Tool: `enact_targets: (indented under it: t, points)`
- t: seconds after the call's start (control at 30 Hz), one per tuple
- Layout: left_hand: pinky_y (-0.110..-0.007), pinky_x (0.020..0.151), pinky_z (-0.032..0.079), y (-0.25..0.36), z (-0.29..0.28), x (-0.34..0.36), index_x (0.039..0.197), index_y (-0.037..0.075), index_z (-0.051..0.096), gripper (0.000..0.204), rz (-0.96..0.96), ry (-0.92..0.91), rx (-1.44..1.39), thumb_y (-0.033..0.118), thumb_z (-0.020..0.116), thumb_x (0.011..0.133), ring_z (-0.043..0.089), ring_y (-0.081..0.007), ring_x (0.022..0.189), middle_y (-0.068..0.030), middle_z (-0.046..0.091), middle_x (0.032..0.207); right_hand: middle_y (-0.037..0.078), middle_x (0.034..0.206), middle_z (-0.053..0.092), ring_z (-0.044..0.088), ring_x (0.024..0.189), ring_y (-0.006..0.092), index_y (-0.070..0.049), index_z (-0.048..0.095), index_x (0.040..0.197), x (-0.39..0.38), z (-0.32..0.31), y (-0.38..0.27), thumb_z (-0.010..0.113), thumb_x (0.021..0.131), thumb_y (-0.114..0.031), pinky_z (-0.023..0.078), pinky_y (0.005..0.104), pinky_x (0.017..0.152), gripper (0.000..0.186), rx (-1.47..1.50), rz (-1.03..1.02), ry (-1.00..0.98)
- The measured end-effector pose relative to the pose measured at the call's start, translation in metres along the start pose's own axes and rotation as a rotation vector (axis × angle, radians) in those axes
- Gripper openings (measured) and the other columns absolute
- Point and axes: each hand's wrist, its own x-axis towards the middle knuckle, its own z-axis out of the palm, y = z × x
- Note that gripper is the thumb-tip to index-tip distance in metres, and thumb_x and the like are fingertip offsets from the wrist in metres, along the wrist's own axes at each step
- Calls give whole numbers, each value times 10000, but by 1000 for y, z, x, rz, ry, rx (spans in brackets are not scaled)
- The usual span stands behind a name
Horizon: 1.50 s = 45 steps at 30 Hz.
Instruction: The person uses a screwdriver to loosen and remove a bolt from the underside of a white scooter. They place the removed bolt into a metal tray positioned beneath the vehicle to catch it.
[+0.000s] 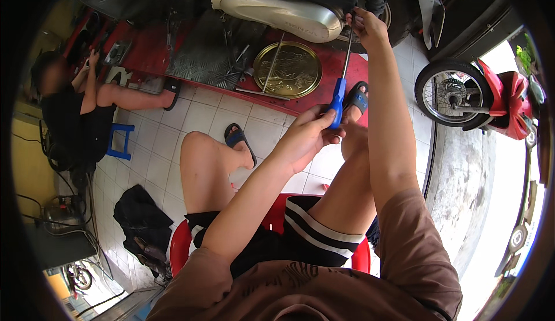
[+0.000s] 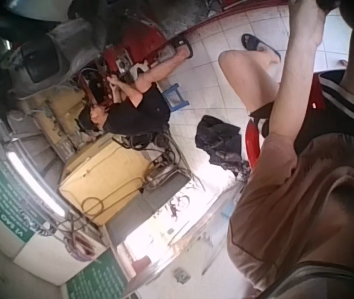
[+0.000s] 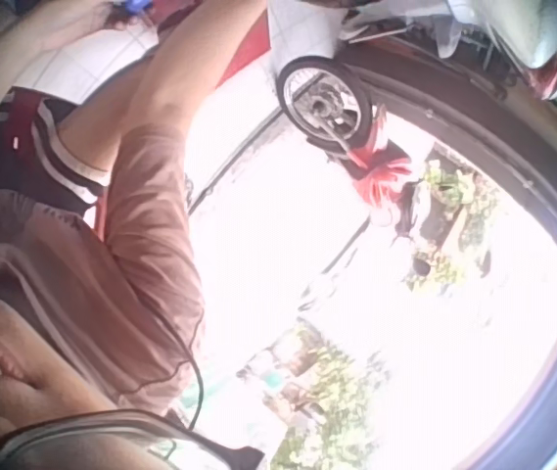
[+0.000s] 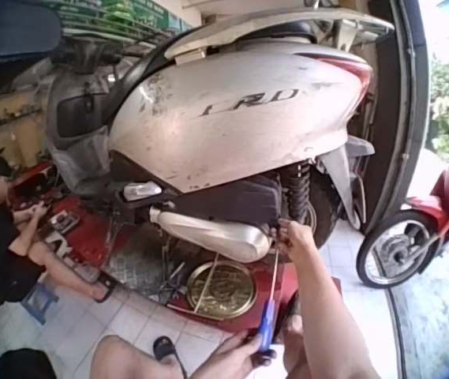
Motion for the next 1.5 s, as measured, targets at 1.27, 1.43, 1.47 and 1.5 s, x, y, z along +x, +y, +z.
enact_targets:
  t: [1.27, 1.43, 1.47, 1.5]
  points:
    - [-303, 699, 463, -5, -11, -5, 1088, -33, 512, 331, 17, -67, 48, 229, 317, 1037, 563, -172, 778, -124, 581, 935, 232, 927, 576, 650, 764, 275, 144, 438, 1018, 9, -6, 1, 446, 900, -9, 607, 321, 608, 193, 144, 102, -48]
    - [-306, 704, 465, -3, -10, -5, 1088, -37, 513, 333, 13, -69, 40, 228, 317, 1036, 564, -175, 783, -123, 583, 960, 231, 941, 581, 651, 768, 263, 143, 463, 1017, 5, -2, 0, 499, 890, 7, 609, 312, 620, 189, 168, 82, -72]
    - [-307, 705, 465, -2, -9, -6, 1089, -37, 513, 332, 9, -59, 46, 227, 318, 1036, 564, -176, 783, -122, 584, 961, 227, 933, 583, 650, 767, 259, 144, 470, 1010, 6, -4, 1, 513, 886, 9, 609, 308, 623, 187, 169, 85, -99]
    - [-307, 706, 466, -1, -8, -6, 1090, -38, 512, 332, 5, -49, 52, 227, 319, 1036, 564, -177, 784, -122, 585, 962, 224, 925, 586, 650, 767, 255, 144, 477, 1002, 8, -6, 1, 528, 883, 11, 609, 304, 627, 186, 170, 88, -125]
